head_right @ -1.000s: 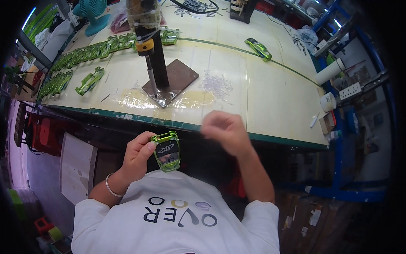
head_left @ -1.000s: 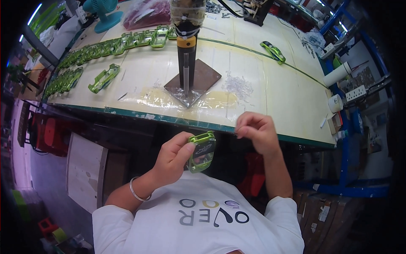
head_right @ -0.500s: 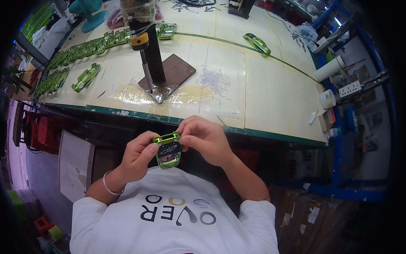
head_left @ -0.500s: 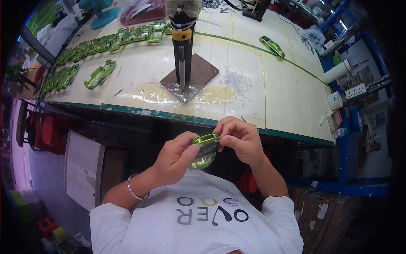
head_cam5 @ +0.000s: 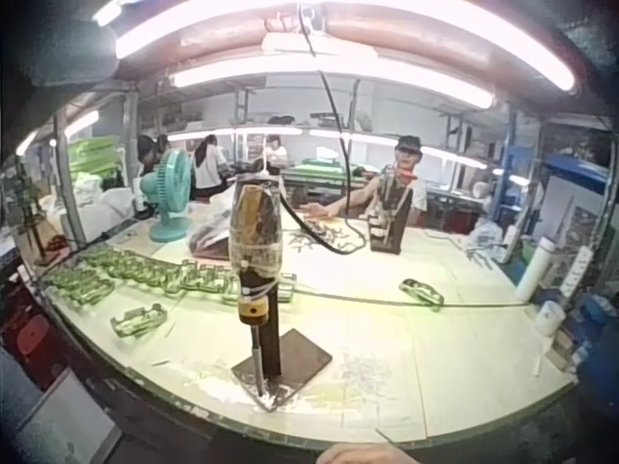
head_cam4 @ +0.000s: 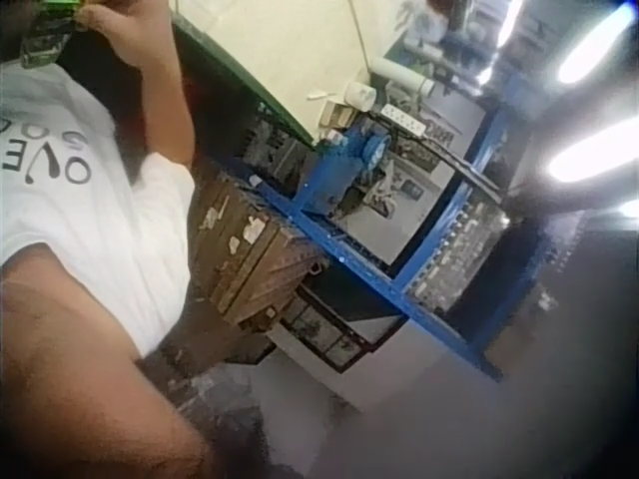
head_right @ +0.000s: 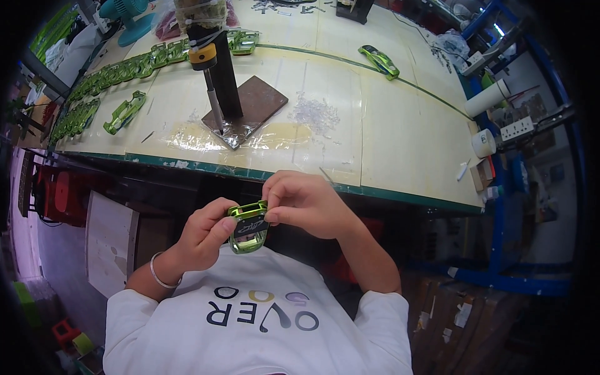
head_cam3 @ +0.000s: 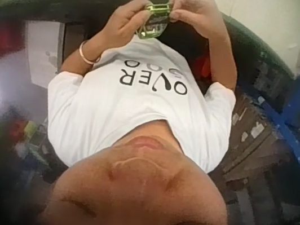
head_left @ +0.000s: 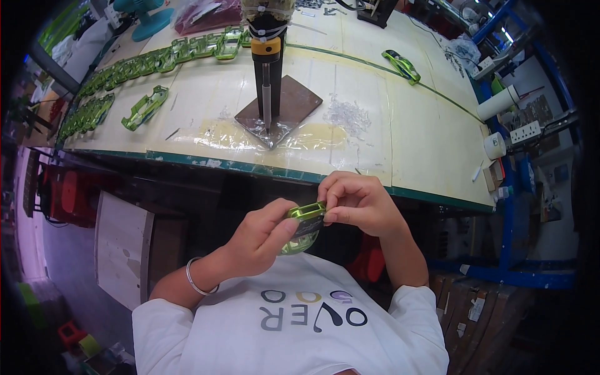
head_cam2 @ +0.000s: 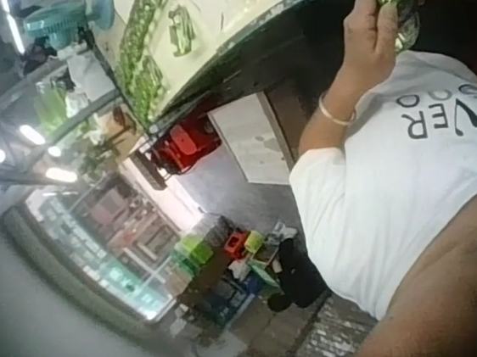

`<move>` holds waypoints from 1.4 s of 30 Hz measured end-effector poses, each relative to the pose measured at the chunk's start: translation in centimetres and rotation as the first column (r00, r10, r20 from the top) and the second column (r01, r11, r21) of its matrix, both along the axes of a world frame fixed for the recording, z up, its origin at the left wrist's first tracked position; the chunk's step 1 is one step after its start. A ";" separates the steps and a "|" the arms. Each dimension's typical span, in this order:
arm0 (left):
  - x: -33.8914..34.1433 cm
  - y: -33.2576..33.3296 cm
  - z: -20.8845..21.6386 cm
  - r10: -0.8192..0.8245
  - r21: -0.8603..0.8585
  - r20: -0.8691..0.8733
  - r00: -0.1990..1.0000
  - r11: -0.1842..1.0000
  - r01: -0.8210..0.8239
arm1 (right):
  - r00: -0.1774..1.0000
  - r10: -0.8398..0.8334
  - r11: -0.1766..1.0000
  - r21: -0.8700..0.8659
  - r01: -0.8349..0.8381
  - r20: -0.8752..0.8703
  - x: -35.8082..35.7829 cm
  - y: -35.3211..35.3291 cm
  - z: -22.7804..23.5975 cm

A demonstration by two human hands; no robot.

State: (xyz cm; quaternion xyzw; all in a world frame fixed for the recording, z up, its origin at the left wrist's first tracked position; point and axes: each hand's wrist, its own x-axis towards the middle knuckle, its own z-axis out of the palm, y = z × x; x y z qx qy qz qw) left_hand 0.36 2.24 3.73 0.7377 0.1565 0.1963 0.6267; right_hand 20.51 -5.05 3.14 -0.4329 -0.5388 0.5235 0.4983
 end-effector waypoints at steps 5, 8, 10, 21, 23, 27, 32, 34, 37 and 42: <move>-0.3 0.1 -0.8 -0.029 0.003 -0.013 1.000 1.000 0.029 | 0.880 0.106 0.964 -0.169 -0.205 -0.463 -0.5 1.0 -1.4; -0.8 0.2 -1.9 0.097 -0.317 0.062 0.993 0.946 -0.072 | 0.953 -0.295 0.955 -0.026 0.294 -0.071 -3.3 0.2 -2.4; -0.4 -0.2 -1.3 0.148 -0.379 0.100 0.984 0.920 -0.100 | 0.874 -0.417 0.879 0.353 0.319 0.250 -5.1 -0.6 -3.3; -0.1 2.7 -3.0 0.152 0.175 0.227 0.962 0.965 -0.194 | 0.828 -0.472 0.744 0.641 0.189 0.302 -7.4 -0.4 -5.7; -0.1 3.3 -4.1 0.003 0.150 0.231 0.973 0.988 -0.039 | 0.943 -0.291 0.837 0.520 0.169 0.162 -7.6 -0.9 -5.7; 0.1 2.8 -4.9 0.018 -0.469 0.245 0.969 0.877 0.103 | 0.658 -0.263 0.959 -0.114 0.261 -0.705 -9.0 -1.0 -4.8; 0.4 2.0 -6.4 0.128 -0.725 0.233 0.964 0.684 0.085 | 0.408 -0.346 0.936 -0.343 0.081 -0.845 -8.4 1.9 -5.7; 0.8 2.8 -7.0 0.122 -0.678 0.236 0.964 0.731 0.074 | 0.331 -0.384 0.920 -0.387 0.059 -0.862 -8.3 3.0 -5.5; 1.6 4.5 -6.4 0.142 -0.679 0.187 0.972 0.734 0.023 | 0.312 -0.384 0.920 -0.388 0.052 -0.869 -7.9 5.0 -5.4; 2.5 6.3 -6.0 0.156 -0.652 0.243 0.957 0.757 0.042 | 0.255 -0.450 0.893 -0.439 0.104 -0.856 -8.0 6.7 -3.4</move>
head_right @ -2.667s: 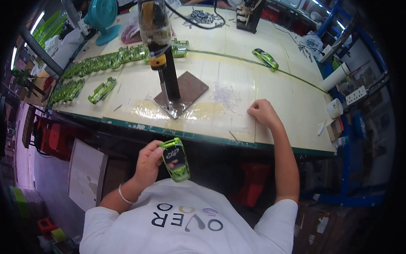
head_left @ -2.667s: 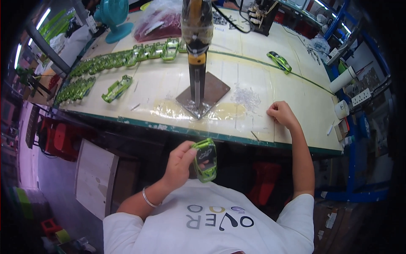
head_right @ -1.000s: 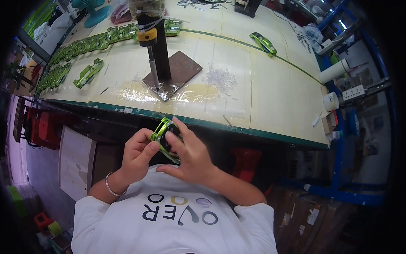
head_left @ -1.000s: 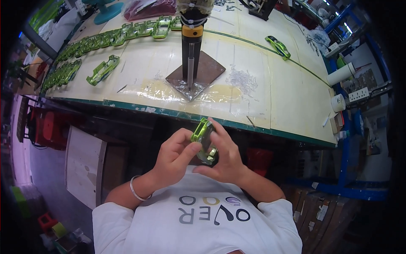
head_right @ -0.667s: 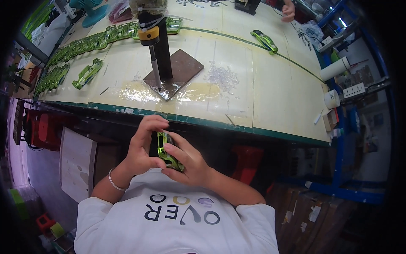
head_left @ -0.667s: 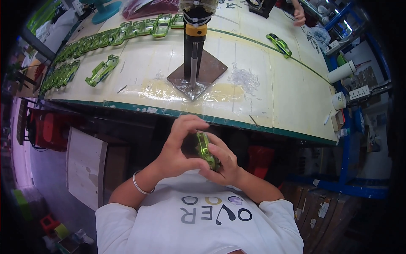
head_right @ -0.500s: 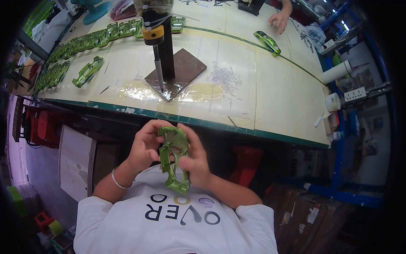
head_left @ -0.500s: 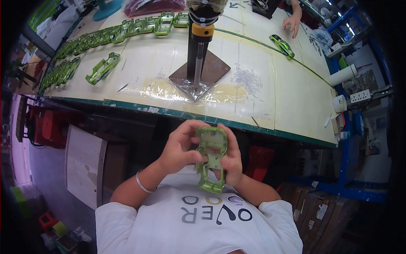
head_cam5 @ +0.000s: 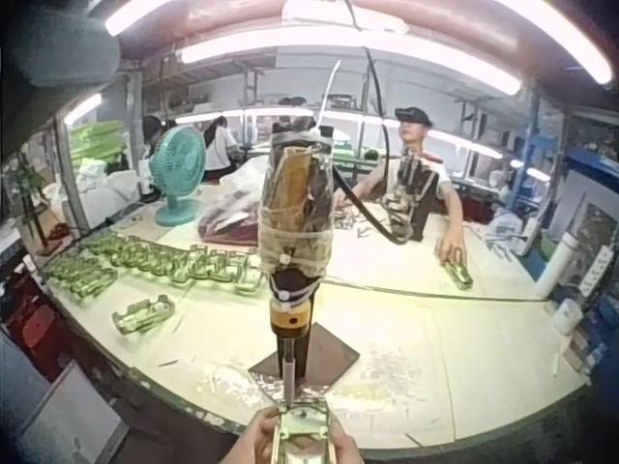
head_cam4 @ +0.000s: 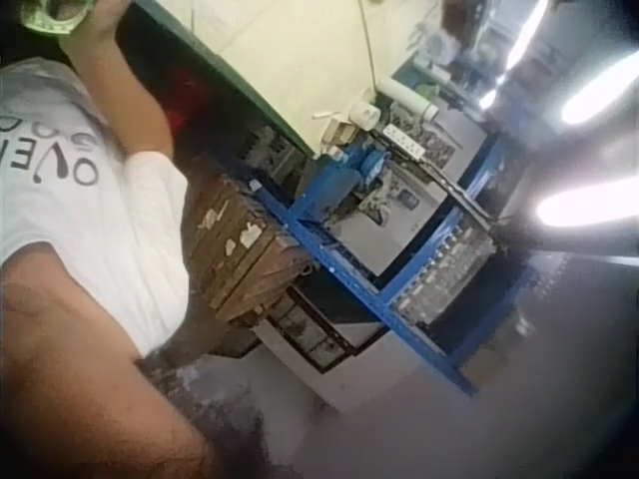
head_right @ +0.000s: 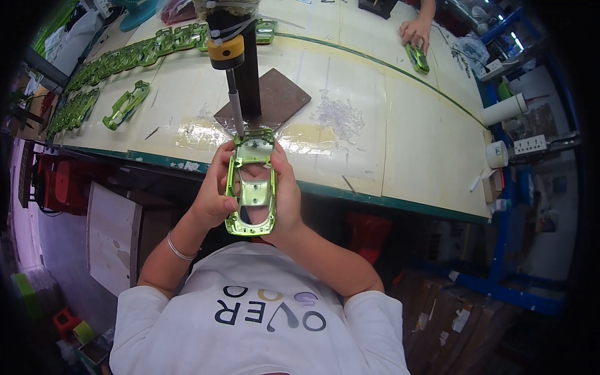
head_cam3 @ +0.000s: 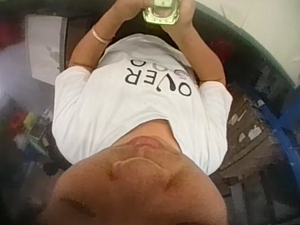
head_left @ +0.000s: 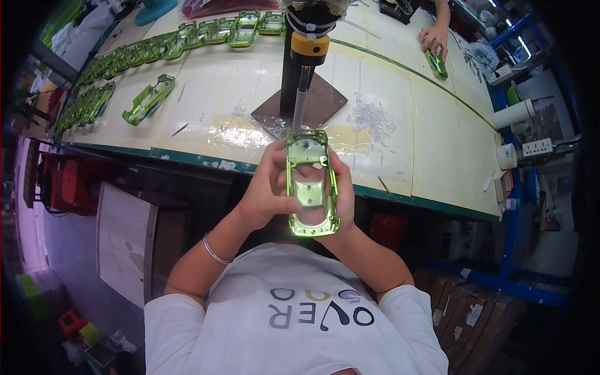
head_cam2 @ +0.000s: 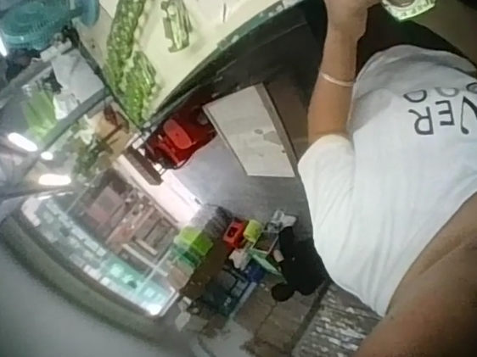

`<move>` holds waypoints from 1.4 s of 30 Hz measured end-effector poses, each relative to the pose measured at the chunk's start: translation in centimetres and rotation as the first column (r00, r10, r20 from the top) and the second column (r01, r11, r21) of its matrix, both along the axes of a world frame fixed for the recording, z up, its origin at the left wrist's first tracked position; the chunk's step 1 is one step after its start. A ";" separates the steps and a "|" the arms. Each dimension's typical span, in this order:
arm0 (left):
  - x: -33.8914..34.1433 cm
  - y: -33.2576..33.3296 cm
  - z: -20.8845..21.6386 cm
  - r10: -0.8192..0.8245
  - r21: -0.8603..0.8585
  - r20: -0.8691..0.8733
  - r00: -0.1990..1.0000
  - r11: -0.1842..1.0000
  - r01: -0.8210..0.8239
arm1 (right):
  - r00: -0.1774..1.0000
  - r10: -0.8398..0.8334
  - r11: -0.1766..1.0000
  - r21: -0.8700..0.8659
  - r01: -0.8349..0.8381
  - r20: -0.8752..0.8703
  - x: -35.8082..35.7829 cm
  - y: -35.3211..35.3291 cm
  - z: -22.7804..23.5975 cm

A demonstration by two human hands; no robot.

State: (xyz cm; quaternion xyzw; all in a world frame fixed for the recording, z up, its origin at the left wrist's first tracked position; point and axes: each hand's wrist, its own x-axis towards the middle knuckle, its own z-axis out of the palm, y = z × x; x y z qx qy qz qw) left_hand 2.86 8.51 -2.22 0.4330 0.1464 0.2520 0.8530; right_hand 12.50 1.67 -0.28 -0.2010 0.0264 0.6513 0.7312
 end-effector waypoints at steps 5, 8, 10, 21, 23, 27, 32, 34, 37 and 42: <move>0.4 0.5 1.0 0.043 0.035 0.007 0.999 0.998 -0.043 | 0.997 -0.023 1.000 0.012 0.022 0.078 0.0 0.4 0.7; 0.3 0.6 0.9 0.020 0.050 -0.010 1.000 0.999 -0.019 | 0.997 -0.011 1.000 -0.014 0.012 0.073 0.1 0.3 0.7; 0.3 0.6 0.7 0.022 0.071 -0.005 1.000 0.997 -0.021 | 0.998 -0.002 1.000 -0.028 0.004 0.066 0.0 0.2 0.9; 0.2 0.4 1.1 0.014 0.068 -0.018 1.000 0.998 -0.013 | 0.990 -0.048 0.998 0.025 0.052 -0.136 -0.1 -0.4 0.9; 0.2 0.4 1.1 0.011 0.071 -0.015 1.000 0.997 -0.010 | 0.990 -0.038 0.998 0.038 0.044 -0.135 -0.1 -0.5 0.8; 0.1 0.4 1.0 -0.004 0.069 -0.019 1.000 0.998 0.006 | 0.992 -0.022 0.998 0.063 0.030 -0.122 -0.1 -0.5 0.6; 0.2 0.4 1.1 -0.001 0.070 -0.011 1.000 0.998 0.002 | 0.994 -0.015 0.997 0.076 0.023 -0.107 0.0 -0.6 0.6; 0.1 0.4 1.0 -0.008 0.099 -0.032 0.999 0.995 0.011 | 0.994 -0.021 0.997 0.073 0.029 -0.105 -0.1 -0.6 0.7; 0.1 0.4 1.0 -0.004 0.097 -0.028 1.000 0.995 0.007 | 0.999 0.007 0.998 -0.059 -0.005 0.039 -0.2 -0.3 0.7; 0.0 0.4 1.0 -0.009 0.103 -0.051 0.999 0.995 0.014 | 0.999 0.012 0.999 -0.036 -0.011 0.034 -0.1 -0.3 0.7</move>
